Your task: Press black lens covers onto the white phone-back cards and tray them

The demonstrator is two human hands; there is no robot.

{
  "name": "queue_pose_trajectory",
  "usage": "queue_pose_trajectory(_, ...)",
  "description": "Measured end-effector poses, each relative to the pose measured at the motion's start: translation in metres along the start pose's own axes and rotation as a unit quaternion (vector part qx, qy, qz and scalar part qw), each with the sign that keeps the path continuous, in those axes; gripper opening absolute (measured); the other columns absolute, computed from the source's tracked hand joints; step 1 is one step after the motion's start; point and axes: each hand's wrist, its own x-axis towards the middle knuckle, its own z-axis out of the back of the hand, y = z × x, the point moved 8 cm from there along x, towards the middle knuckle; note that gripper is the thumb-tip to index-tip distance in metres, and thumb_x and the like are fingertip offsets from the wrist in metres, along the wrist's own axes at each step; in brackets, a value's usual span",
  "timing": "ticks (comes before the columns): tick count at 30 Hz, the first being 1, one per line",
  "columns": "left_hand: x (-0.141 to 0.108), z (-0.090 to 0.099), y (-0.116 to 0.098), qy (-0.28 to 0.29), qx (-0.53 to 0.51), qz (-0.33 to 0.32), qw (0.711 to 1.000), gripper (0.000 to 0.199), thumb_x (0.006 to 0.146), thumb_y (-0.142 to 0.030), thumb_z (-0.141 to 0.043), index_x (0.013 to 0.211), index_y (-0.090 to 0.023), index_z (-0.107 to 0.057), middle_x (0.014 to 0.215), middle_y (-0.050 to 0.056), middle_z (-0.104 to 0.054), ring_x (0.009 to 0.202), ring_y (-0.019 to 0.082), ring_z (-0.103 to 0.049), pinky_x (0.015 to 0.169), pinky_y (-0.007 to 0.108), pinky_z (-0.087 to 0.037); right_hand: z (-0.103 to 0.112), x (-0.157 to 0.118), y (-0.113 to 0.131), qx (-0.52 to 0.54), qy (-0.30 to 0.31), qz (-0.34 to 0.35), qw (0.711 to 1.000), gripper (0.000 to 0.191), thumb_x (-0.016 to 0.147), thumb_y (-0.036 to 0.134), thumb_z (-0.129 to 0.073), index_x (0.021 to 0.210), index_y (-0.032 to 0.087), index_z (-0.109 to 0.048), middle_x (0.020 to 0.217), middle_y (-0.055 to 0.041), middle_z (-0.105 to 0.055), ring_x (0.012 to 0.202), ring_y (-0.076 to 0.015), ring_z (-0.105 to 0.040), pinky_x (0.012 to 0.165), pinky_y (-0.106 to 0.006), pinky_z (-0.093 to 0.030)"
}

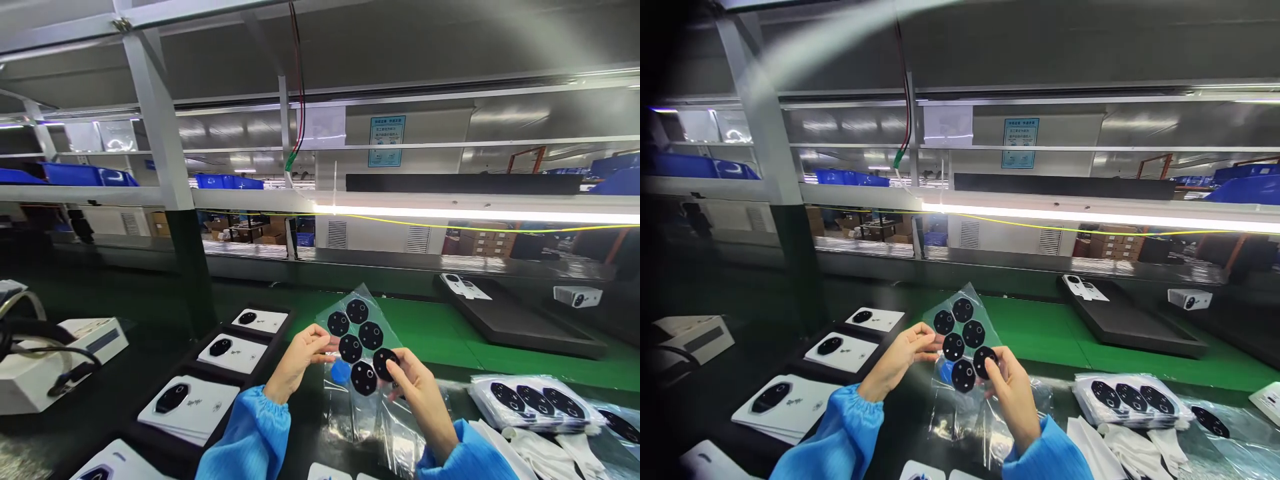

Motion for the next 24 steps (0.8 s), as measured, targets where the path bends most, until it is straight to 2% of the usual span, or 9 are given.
queue_pose_trajectory(3, 0.01, 0.01, 0.018, -0.026, 0.004, 0.014, 1.0, 0.031, 0.072, -0.039, -0.075, 0.075, -0.017, -0.053, 0.079, 0.003, -0.071, 0.07, 0.014, -0.068, 0.063, 0.024, -0.054, -0.006, -0.001, -0.032, -0.035, 0.054, -0.054, 0.996, 0.034, 0.071, 0.047, -0.059, 0.093, 0.022, -0.051, 0.06, 0.0071, -0.056, 0.051, -0.0163, -0.065, 0.04, -0.022, -0.046)
queue_pose_trajectory(5, 0.016, 0.011, 0.034, -0.028, 0.013, 0.033, 0.999, 0.022, 0.081, -0.033, -0.068, 0.082, -0.015, -0.057, 0.076, 0.0, -0.068, 0.063, 0.012, -0.065, 0.06, 0.025, -0.054, -0.009, -0.004, -0.053, -0.1, 0.079, -0.072, 0.989, 0.025, 0.076, 0.04, -0.05, 0.094, 0.023, -0.047, 0.055, 0.0099, -0.053, 0.05, -0.0156, -0.067, 0.038, -0.019, -0.043)
queue_pose_trajectory(8, 0.021, 0.01, 0.056, -0.023, 0.024, 0.059, 0.998, 0.018, 0.091, -0.031, -0.058, 0.095, -0.013, -0.061, 0.085, 0.001, -0.066, 0.067, 0.012, -0.063, 0.062, 0.028, -0.054, -0.012, -0.01, -0.073, -0.182, 0.108, -0.085, 0.974, 0.011, 0.077, 0.029, -0.041, 0.086, 0.024, -0.044, 0.053, 0.0084, -0.059, 0.045, -0.0135, -0.065, 0.035, -0.016, -0.035)
queue_pose_trajectory(11, 0.024, 0.009, 0.071, -0.024, 0.029, 0.069, 0.997, 0.022, 0.092, -0.031, -0.057, 0.104, -0.014, -0.06, 0.097, 0.004, -0.065, 0.077, 0.014, -0.064, 0.067, 0.031, -0.055, -0.014, -0.011, -0.08, -0.26, 0.135, -0.086, 0.952, 0.004, 0.077, 0.022, -0.042, 0.078, 0.024, -0.045, 0.05, 0.0067, -0.064, 0.038, -0.0127, -0.061, 0.034, -0.017, -0.033)
queue_pose_trajectory(14, 0.026, 0.01, 0.08, -0.03, 0.035, 0.072, 0.996, 0.023, 0.092, -0.031, -0.057, 0.108, -0.014, -0.059, 0.101, 0.005, -0.064, 0.081, 0.016, -0.064, 0.07, 0.033, -0.056, -0.011, -0.004, -0.071, -0.362, 0.15, -0.06, 0.918, 0.015, 0.074, 0.018, -0.054, 0.062, 0.024, -0.046, 0.045, 0.0044, -0.062, 0.045, -0.0161, -0.063, 0.042, -0.022, -0.039)
queue_pose_trajectory(17, 0.028, 0.012, 0.086, -0.033, 0.043, 0.076, 0.996, 0.025, 0.091, -0.031, -0.057, 0.11, -0.015, -0.058, 0.104, 0.005, -0.063, 0.084, 0.016, -0.064, 0.072, 0.034, -0.056, -0.01, 0.011, -0.049, -0.459, 0.142, -0.02, 0.877, 0.026, 0.074, 0.016, -0.061, 0.054, 0.023, -0.045, 0.054, -0.0023, -0.066, 0.066, -0.0245, -0.069, 0.058, -0.029, -0.043)
queue_pose_trajectory(20, 0.03, 0.014, 0.087, -0.038, 0.053, 0.078, 0.995, 0.026, 0.091, -0.031, -0.057, 0.111, -0.015, -0.058, 0.107, 0.006, -0.063, 0.087, 0.017, -0.064, 0.074, 0.036, -0.055, -0.023, 0.029, -0.026, -0.52, 0.149, 0.005, 0.841, 0.021, 0.08, 0.017, -0.06, 0.061, 0.022, -0.054, 0.069, -0.0069, -0.071, 0.079, -0.0295, -0.069, 0.068, -0.035, -0.043)
queue_pose_trajectory(24, 0.034, 0.014, 0.084, -0.059, 0.065, 0.065, 0.994, 0.026, 0.092, -0.033, -0.056, 0.111, -0.015, -0.058, 0.105, 0.006, -0.063, 0.085, 0.017, -0.064, 0.073, 0.035, -0.055, -0.058, 0.052, -0.009, -0.547, 0.194, 0.021, 0.814, 0.01, 0.086, 0.019, -0.06, 0.077, 0.022, -0.064, 0.083, -0.0036, -0.072, 0.085, -0.0229, -0.068, 0.071, -0.032, -0.047)
